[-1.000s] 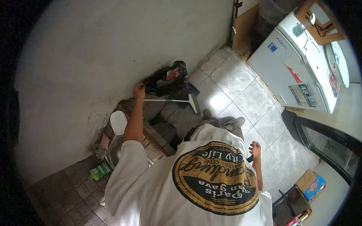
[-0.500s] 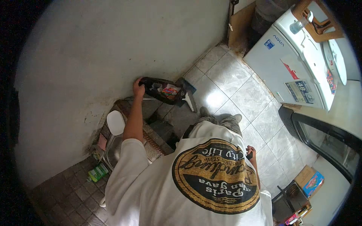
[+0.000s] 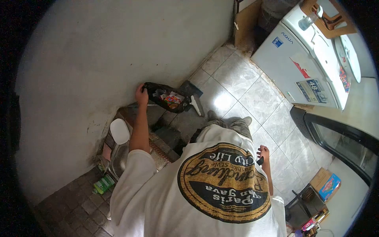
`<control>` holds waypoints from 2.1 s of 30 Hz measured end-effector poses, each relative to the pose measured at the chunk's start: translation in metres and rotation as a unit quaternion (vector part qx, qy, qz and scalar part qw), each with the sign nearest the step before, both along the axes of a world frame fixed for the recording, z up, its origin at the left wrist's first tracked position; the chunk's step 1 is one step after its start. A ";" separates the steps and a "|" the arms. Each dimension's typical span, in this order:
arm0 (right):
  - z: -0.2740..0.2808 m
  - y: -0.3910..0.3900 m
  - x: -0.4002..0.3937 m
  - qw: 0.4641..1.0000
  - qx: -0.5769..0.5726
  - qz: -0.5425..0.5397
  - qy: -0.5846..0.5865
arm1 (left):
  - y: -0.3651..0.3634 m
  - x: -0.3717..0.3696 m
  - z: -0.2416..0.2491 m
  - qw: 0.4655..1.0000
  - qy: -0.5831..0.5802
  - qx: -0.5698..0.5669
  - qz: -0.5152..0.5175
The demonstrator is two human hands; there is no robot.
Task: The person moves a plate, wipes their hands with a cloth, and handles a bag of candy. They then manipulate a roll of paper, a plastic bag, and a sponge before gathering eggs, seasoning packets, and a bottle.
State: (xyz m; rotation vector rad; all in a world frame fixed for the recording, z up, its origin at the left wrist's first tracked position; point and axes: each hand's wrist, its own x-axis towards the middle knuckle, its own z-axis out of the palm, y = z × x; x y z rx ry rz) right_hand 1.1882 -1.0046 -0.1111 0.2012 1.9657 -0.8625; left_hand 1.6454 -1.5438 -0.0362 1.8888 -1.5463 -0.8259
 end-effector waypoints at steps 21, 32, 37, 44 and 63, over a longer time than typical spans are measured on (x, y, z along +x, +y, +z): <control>0.013 0.016 0.012 1.000 -0.011 -0.006 0.024 | 0.008 -0.017 0.003 0.992 -0.108 -0.059 0.008; 0.003 0.009 0.008 0.999 0.006 0.038 0.020 | 0.159 -0.067 -0.081 0.978 -0.040 0.189 0.084; 0.012 0.007 0.014 0.999 0.025 0.027 0.000 | 0.261 -0.094 -0.136 0.924 0.026 0.349 -0.153; 0.043 0.013 0.041 0.984 -0.030 0.042 -0.173 | 0.278 -0.094 -0.172 0.838 0.117 0.407 -0.343; -0.194 0.253 0.079 0.992 -0.036 0.117 0.013 | 0.278 -0.233 -0.106 0.789 0.130 0.258 -0.542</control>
